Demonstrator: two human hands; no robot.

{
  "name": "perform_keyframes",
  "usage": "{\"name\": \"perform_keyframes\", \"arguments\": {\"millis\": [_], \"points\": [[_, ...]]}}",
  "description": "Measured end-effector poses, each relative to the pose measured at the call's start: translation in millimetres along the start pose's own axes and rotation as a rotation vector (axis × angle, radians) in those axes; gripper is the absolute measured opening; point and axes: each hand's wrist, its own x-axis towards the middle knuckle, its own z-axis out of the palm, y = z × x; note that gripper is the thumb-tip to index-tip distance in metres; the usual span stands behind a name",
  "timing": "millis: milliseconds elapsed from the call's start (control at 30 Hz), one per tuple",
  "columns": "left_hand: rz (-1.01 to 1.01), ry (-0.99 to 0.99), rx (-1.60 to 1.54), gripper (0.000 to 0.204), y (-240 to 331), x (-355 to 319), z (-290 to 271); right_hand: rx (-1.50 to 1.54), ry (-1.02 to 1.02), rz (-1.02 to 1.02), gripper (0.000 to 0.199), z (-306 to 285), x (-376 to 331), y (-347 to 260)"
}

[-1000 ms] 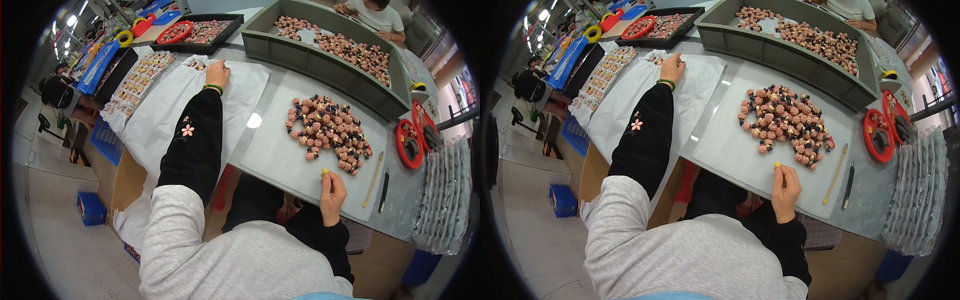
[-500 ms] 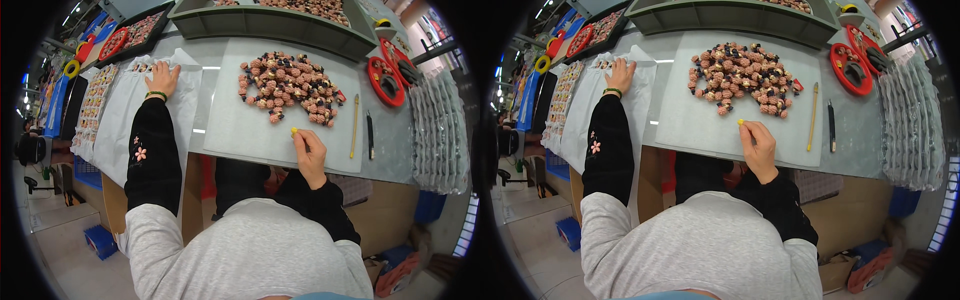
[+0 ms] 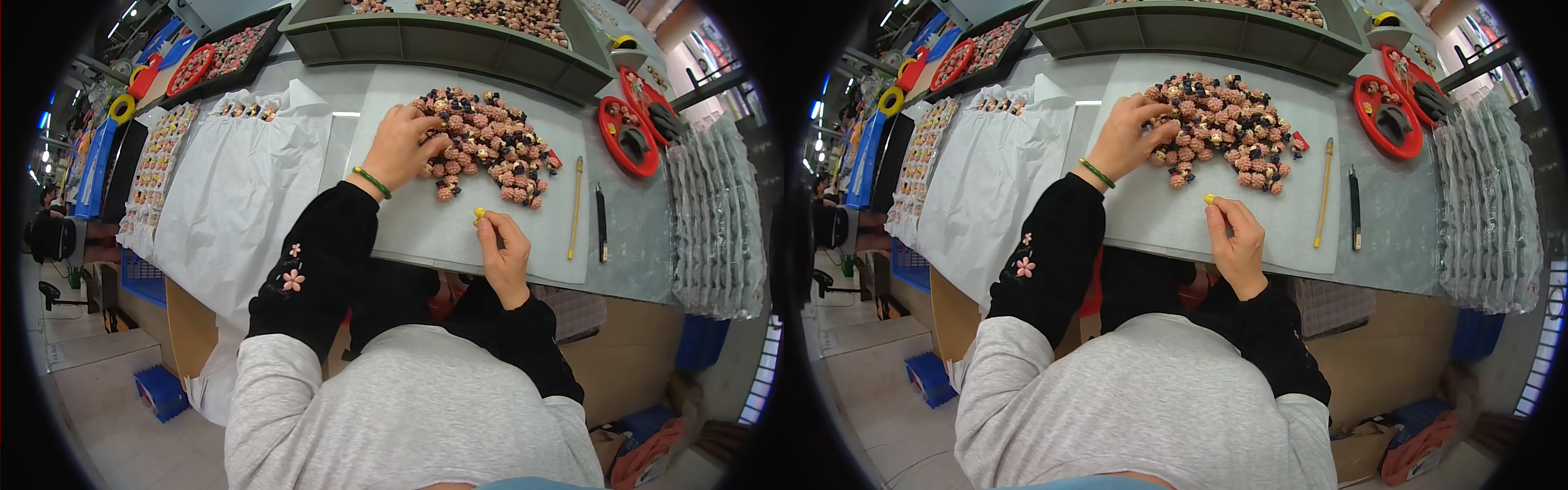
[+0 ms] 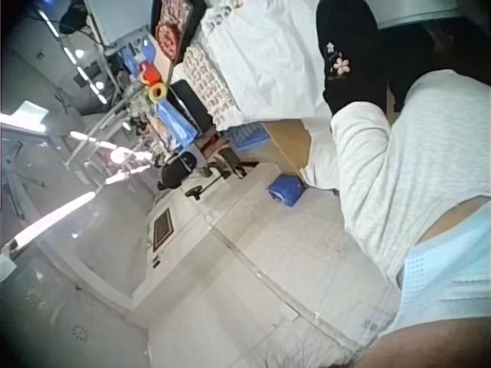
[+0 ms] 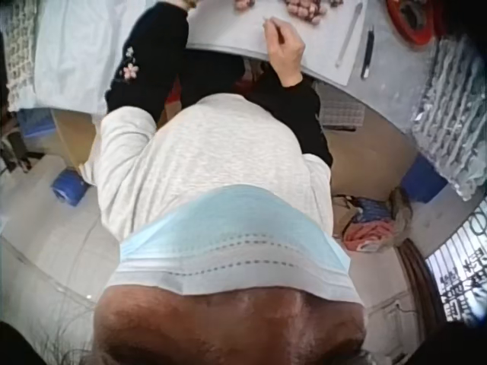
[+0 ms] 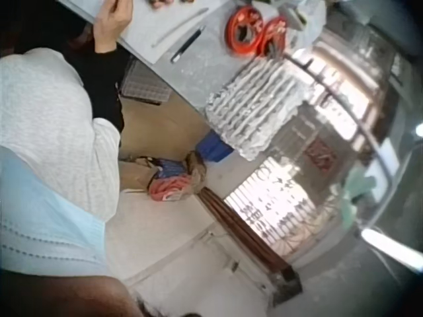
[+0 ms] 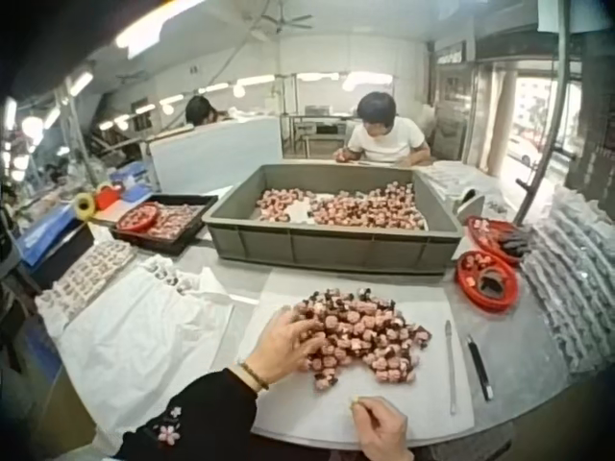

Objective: The person assembles small toy figures by attaching pieces to them by hand and places the assembled figures into compartments on a tray.

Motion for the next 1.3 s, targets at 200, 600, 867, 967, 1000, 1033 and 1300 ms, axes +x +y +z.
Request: {"name": "perform_keyframes", "arguments": {"millis": [200,600,867,967,1000,1033,1300], "points": [[-0.067,0.02,-0.061,0.024,5,-1,7,0.001,-0.02,0.017,0.017,-1,-1,1],[-0.405,-0.164,-1.166,0.022,73,-55,9,0.66,0.109,0.176,0.029,7,6,-8],[-0.639,-0.07,-1.402,0.027,84,-68,14,0.461,0.198,0.004,0.039,13,0,-15],[-0.632,-0.003,-1.513,0.032,84,-68,17,0.424,0.25,-0.032,0.039,15,0,-16],[-0.623,-0.001,-1.548,0.034,84,-68,18,0.414,0.265,-0.038,0.039,15,-1,-16],[-0.623,0.002,-1.55,0.034,84,-68,19,0.418,0.264,-0.049,0.039,15,-1,-16],[-0.689,-0.152,-1.599,0.031,77,-72,17,0.119,0.11,-0.181,0.029,11,1,-11]]}}
